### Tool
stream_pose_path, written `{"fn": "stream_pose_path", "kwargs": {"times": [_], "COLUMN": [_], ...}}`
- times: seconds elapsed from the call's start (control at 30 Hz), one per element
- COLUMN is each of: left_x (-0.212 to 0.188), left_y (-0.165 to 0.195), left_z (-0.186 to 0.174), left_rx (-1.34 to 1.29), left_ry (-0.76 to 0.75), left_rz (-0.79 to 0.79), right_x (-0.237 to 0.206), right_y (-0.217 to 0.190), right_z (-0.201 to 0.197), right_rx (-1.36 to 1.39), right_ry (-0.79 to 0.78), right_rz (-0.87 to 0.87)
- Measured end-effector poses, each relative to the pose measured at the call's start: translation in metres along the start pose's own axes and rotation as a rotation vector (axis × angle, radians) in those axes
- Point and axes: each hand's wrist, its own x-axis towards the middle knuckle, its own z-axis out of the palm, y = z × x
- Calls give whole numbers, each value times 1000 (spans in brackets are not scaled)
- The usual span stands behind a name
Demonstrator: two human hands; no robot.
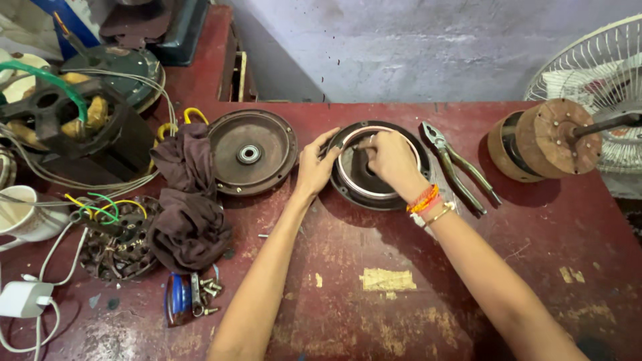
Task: The person presses and seats a copper-colored ring into a circular motor end housing on a workbench, working it around the rim by hand. They then pick up yellow-handled shears to trim the ring edge and continue pressing the ring down around the housing rim.
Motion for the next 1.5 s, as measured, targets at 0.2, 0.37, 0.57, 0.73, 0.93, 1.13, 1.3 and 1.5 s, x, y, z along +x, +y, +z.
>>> {"fn": "stream_pose_path", "kwargs": {"times": [0.2,0.37,0.57,0.73,0.93,1.13,1.3,1.5], "left_x": [-1,-1,0,-2,0,-1,-1,-2], "left_y": [3,7,9,7,3,6,8,8], "left_z": [0,0,1,0,0,0,0,1], "left_rx": [-26,42,31,43,-28,77,45,-48], "left_ry": [-5,10,5,2,5,22,7,5], "left_rz": [-60,-67,-43,-48,-52,-40,-50,-50], "right_x": [1,2,4,4,3,2,2,2], "right_y": [-5,-7,-6,1,7,5,0,-8], "right_z": [2,-3,-11,-4,-2,1,0,-7], "right_rx": [8,172,99,149,107,-8,-58,-53], "right_ry": [-9,-56,-135,-80,-190,-43,-59,-86], "right_rz": [-7,-95,-136,-215,-216,-266,-56,8]}}
